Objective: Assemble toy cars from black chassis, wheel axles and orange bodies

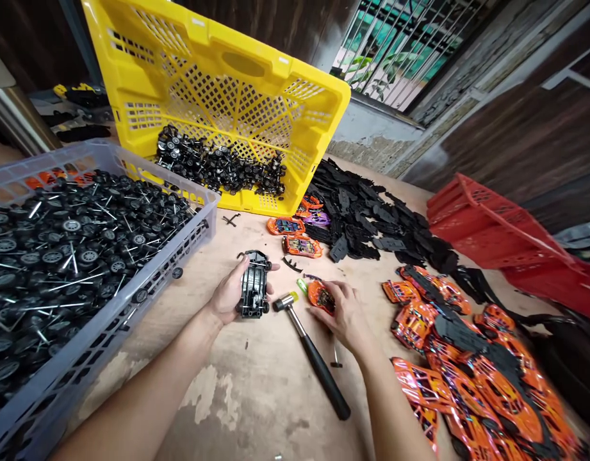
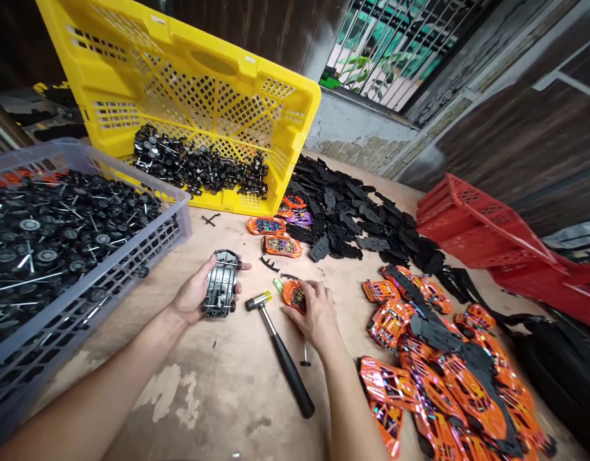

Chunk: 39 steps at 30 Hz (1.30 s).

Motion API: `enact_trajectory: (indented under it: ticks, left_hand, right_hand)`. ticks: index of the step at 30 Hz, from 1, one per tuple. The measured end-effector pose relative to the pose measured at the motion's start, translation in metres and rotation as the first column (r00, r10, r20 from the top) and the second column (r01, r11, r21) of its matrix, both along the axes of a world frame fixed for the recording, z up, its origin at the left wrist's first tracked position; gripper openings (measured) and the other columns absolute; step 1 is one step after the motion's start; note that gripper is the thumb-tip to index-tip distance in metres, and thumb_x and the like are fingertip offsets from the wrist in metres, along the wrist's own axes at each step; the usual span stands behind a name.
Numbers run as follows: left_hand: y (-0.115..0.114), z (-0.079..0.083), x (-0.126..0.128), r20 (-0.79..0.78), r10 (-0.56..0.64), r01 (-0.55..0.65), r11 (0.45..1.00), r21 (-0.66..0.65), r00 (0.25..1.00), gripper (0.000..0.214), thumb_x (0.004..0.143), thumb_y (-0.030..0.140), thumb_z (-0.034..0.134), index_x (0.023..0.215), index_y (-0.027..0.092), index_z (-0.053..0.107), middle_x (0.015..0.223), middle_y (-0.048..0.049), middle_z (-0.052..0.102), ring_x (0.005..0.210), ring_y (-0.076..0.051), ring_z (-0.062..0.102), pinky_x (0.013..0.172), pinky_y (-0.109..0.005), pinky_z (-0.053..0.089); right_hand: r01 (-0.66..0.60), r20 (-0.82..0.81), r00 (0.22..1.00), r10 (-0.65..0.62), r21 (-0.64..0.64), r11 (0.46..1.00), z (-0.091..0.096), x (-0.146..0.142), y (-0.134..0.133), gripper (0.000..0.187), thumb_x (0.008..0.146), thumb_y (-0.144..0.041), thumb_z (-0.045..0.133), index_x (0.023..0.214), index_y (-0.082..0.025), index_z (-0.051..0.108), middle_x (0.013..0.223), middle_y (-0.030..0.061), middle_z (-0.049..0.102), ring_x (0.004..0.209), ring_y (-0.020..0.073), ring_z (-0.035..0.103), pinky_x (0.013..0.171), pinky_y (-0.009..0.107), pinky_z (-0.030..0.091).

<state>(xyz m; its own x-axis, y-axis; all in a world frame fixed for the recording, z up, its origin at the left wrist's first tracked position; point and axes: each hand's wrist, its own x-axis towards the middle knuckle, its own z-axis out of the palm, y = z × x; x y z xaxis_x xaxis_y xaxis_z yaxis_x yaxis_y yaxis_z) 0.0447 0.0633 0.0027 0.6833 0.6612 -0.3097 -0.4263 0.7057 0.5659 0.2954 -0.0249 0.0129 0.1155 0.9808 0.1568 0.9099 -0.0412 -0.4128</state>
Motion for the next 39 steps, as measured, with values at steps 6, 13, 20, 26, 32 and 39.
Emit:
enact_trajectory:
  ticks: [6, 13, 20, 26, 32, 39]
  left_hand:
    - [0.000, 0.002, 0.000, -0.053, 0.258, -0.257, 0.966, 0.029, 0.965, 0.036, 0.094, 0.039, 0.046, 0.113, 0.012, 0.062, 0.094, -0.0106, 0.073, 0.071, -0.018, 0.071, 0.067, -0.027, 0.057]
    - [0.004, 0.002, -0.004, -0.071, 0.302, -0.303, 0.953, 0.000, 0.951, 0.040, 0.094, 0.043, 0.045, 0.109, 0.011, 0.065, 0.091, -0.0089, 0.073, 0.068, -0.014, 0.068, 0.062, -0.023, 0.055]
    - [0.001, -0.003, 0.000, -0.149, 0.310, -0.303, 0.951, 0.070, 0.939, 0.052, 0.084, 0.057, 0.056, 0.111, 0.013, 0.066, 0.092, -0.0086, 0.073, 0.067, -0.014, 0.067, 0.059, -0.021, 0.053]
    - [-0.007, -0.008, 0.005, -0.226, 0.314, -0.281, 0.945, 0.168, 0.922, 0.066, 0.080, 0.068, 0.054, 0.115, 0.013, 0.066, 0.098, -0.0101, 0.072, 0.072, -0.016, 0.067, 0.057, -0.022, 0.050]
    - [-0.026, -0.004, 0.010, -0.274, 0.331, -0.203, 0.890, 0.407, 0.903, 0.065, 0.089, 0.066, 0.039, 0.120, 0.015, 0.065, 0.121, -0.0120, 0.067, 0.116, -0.026, 0.059, 0.103, -0.037, 0.043]
    - [-0.043, 0.004, 0.012, -0.236, 0.398, -0.077, 0.630, 0.772, 0.886, 0.052, 0.101, 0.043, 0.026, 0.145, 0.019, 0.040, 0.149, -0.0077, 0.043, 0.141, -0.020, 0.031, 0.121, -0.037, 0.020]
  right_hand:
    - [0.050, -0.316, 0.945, -0.088, -0.126, 0.991, 0.025, 0.002, -0.017, 0.045, 0.088, -0.051, 0.054, 0.118, -0.018, 0.060, 0.108, 0.0119, 0.064, 0.092, 0.0266, 0.062, 0.082, 0.041, 0.051]
    - [-0.387, -0.697, 0.715, 0.054, -0.330, 0.861, 0.017, -0.075, -0.044, 0.042, 0.093, -0.051, 0.046, 0.078, -0.017, 0.066, 0.097, 0.0071, 0.065, 0.090, 0.0215, 0.062, 0.080, 0.032, 0.051]
    - [-0.081, -0.140, 0.989, 0.055, -0.188, 0.979, 0.022, -0.080, -0.044, 0.043, 0.081, -0.043, 0.065, 0.116, -0.017, 0.062, 0.111, 0.0152, 0.060, 0.101, 0.0310, 0.058, 0.090, 0.048, 0.049]
    - [-0.104, -0.332, 0.942, 0.046, -0.160, 0.982, 0.007, -0.097, -0.061, 0.056, 0.082, -0.034, 0.065, 0.135, -0.024, 0.053, 0.125, 0.0142, 0.059, 0.111, 0.0313, 0.059, 0.095, 0.048, 0.050]
    - [0.122, -0.776, 0.622, -0.105, -0.036, 0.992, 0.003, -0.104, -0.040, 0.053, 0.090, -0.045, 0.056, 0.140, -0.029, 0.048, 0.146, 0.0055, 0.048, 0.139, 0.0274, 0.038, 0.113, 0.048, 0.034]
    - [0.198, -0.827, 0.544, -0.139, -0.035, 0.980, -0.015, -0.124, -0.032, 0.054, 0.090, -0.047, 0.057, 0.139, -0.028, 0.050, 0.149, 0.0041, 0.044, 0.143, 0.0268, 0.030, 0.118, 0.048, 0.024]
